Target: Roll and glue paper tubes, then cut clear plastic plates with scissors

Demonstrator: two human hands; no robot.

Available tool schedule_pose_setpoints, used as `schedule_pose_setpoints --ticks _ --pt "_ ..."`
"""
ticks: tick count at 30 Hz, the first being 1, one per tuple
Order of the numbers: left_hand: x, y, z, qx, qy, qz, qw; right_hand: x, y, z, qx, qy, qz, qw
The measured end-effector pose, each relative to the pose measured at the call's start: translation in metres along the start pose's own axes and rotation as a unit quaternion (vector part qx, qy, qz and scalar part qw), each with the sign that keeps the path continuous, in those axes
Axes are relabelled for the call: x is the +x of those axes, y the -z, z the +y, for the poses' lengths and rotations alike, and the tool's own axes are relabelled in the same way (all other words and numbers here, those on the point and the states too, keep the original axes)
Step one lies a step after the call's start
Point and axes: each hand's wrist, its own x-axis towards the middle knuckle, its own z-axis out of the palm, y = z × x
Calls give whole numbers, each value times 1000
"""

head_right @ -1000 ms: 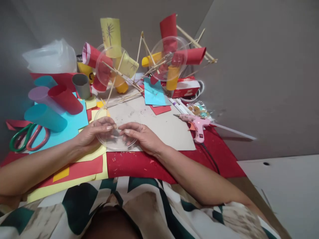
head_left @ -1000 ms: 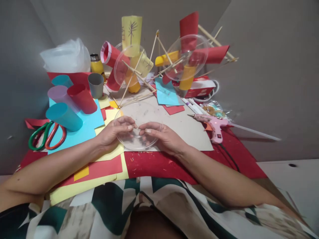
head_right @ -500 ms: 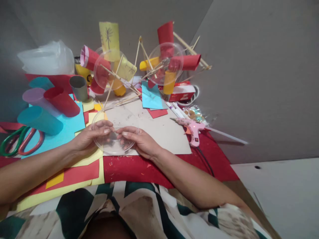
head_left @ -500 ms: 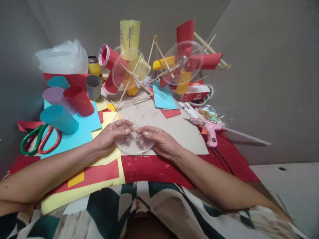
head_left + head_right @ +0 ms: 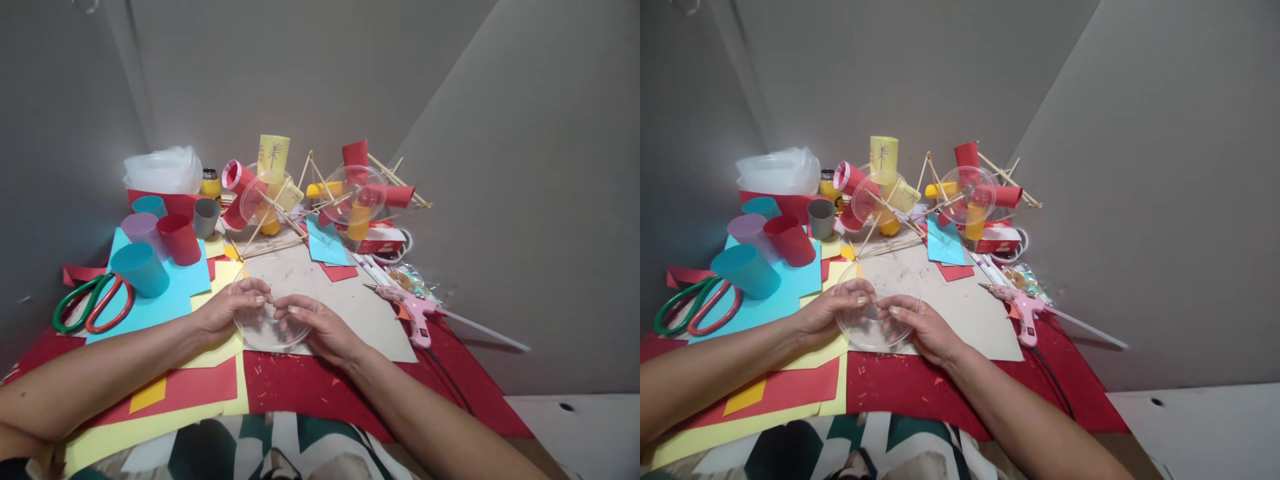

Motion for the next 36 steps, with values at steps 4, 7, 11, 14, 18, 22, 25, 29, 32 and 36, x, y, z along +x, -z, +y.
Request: schedule_pose_setpoints --ticks 4,7,11,14,18,22,25,29,32,36 --pt "0 0 -1 -1 4 8 1000 0 0 1 -2 -4 6 1000" --pt "1 0 -1 1 4 17 1000 0 1 0 -9 -6 9 1000" --pt "2 1 -3 5 7 19 1000 1 2 0 -11 -7 10 1000" --pt "2 1 -5 17 13 6 1000 2 3 2 -11 0 15 1000" --pt "2 1 -6 34 19 1 999 4 4 3 -11 13 20 1000" --pt "2 1 -5 56 16 5 998 3 2 0 -14 14 20 1000" --pt "2 0 -4 52 14 15 998 2 2 -1 -15 16 16 1000" --pt "2 -2 -4 43 14 25 999 2 4 0 -16 20 8 1000" --pt "1 -3 -4 42 11 33 999 1 4 -1 -21 17 6 1000" --pt "1 -4 -4 55 8 30 998 -1 2 -4 -25 16 17 999"
